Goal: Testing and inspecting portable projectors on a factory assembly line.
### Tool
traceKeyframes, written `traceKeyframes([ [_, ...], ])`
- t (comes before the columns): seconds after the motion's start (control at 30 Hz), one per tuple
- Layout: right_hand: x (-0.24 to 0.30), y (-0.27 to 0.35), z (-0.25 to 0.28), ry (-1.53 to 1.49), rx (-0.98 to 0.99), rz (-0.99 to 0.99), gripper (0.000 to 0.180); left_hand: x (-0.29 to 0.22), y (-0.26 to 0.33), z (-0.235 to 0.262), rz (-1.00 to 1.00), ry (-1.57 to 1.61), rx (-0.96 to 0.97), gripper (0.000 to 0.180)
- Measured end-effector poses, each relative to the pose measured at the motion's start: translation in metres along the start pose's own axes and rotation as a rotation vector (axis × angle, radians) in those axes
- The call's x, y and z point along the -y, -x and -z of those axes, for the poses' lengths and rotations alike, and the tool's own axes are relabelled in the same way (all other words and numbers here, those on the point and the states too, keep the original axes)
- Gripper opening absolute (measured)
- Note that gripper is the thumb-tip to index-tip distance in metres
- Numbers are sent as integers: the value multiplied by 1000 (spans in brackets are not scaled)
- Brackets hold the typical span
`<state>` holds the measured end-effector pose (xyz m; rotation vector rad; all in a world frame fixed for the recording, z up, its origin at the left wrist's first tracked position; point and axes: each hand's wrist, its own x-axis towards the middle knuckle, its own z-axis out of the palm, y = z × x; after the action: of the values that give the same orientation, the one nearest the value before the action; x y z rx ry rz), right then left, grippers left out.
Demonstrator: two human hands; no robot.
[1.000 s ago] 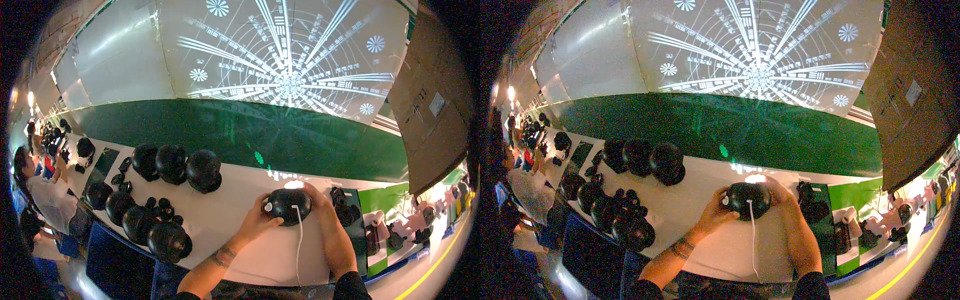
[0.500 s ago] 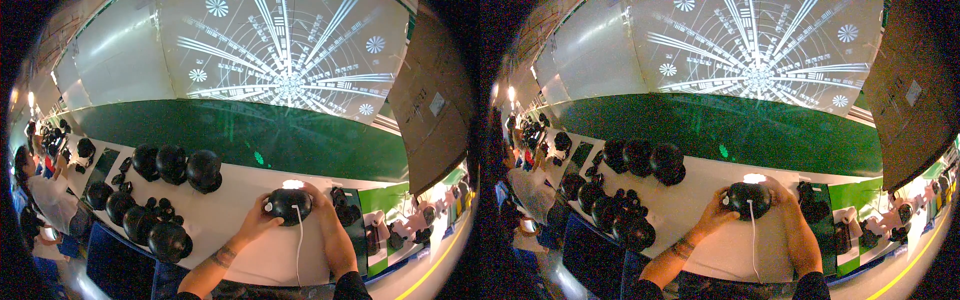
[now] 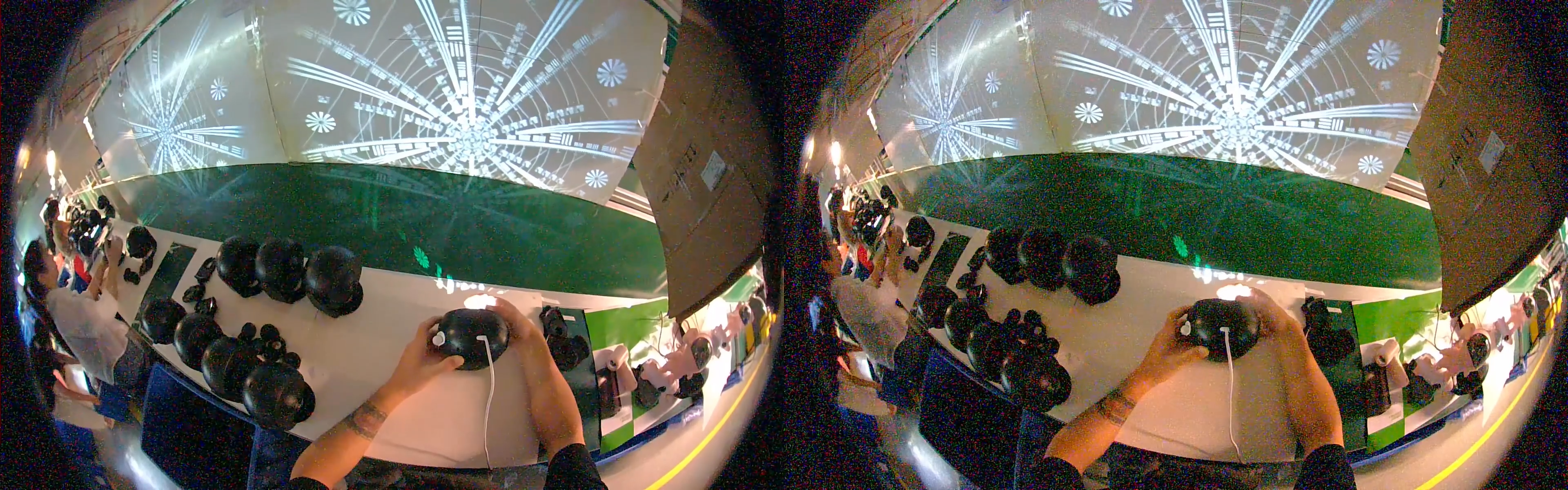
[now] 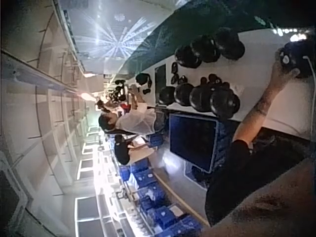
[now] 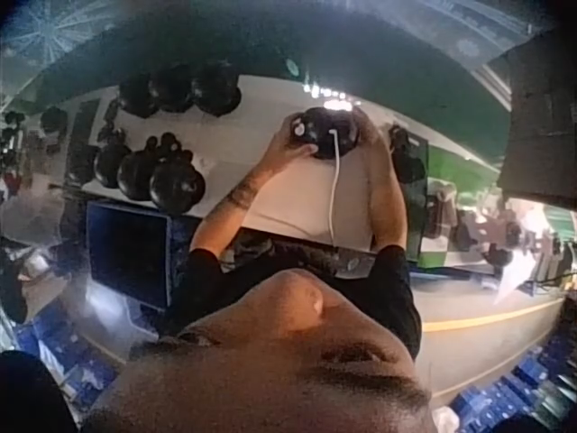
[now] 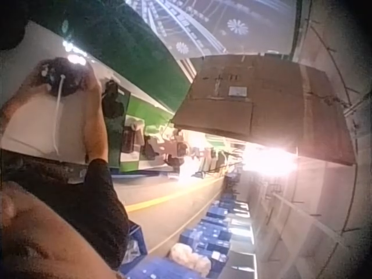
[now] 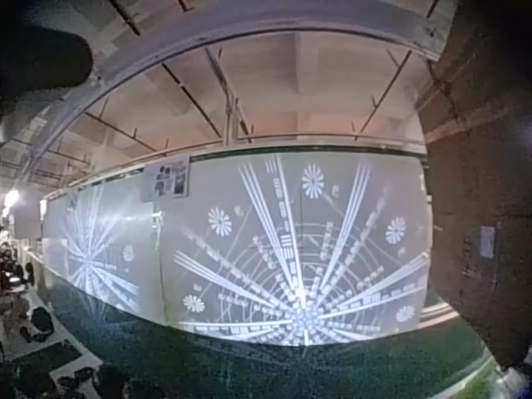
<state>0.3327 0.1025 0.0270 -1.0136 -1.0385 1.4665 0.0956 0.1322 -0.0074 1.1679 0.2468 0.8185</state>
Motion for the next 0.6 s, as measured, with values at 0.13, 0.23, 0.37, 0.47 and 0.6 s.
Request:
traceKeyframes([
  [0.13, 8, 5, -16, 2, -35, 20, 38, 5, 1, 5, -34, 5, 2, 79],
  [0.23, -8, 3, 15, 57, -66, 8, 43, 8, -2, -2, -24, 37, 23, 79],
  [0.37, -9, 0, -6, -62, -80, -87, 48, 7, 6, 6, -32, -31, 9, 78],
  [0.47, -16, 3, -4, -37, -246, -30, 52, 11, 6, -1, -38, 25, 5, 78],
  [0.6, -3, -1, 8, 80, -347, 117, 26, 16, -5, 3, -60, 0, 28, 93],
])
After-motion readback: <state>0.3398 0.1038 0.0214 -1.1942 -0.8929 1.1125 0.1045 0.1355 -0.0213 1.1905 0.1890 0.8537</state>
